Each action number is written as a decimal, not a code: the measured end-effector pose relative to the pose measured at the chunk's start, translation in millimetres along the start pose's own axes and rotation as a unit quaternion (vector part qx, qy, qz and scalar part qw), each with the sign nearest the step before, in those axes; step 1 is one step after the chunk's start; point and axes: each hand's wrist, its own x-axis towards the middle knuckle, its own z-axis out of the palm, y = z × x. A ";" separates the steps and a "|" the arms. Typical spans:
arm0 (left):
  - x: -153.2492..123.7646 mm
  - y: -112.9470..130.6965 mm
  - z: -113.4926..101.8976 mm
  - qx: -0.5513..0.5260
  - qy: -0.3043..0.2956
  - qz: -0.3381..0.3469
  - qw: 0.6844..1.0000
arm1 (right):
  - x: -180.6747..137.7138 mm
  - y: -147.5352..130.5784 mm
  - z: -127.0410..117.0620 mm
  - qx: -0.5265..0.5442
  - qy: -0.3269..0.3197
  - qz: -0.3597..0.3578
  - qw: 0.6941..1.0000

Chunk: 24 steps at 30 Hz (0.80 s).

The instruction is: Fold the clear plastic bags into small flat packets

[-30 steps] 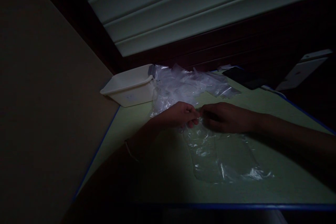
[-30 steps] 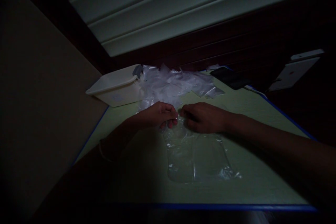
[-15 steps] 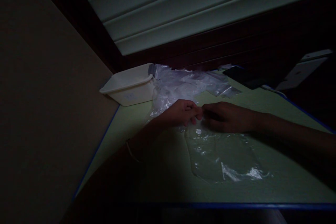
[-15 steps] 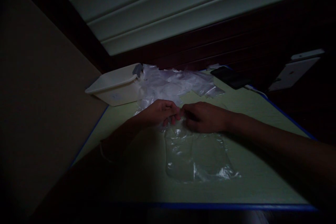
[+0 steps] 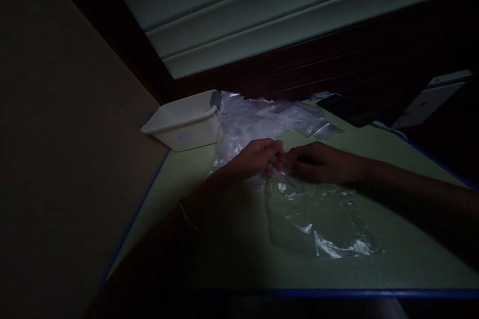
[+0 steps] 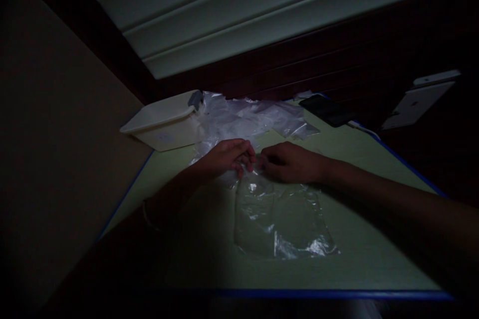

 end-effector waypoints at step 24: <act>-6.1 -6.0 -28.6 0.232 -0.103 0.072 0.965 | 0.6 4.4 0.1 0.019 -0.011 -0.005 1.000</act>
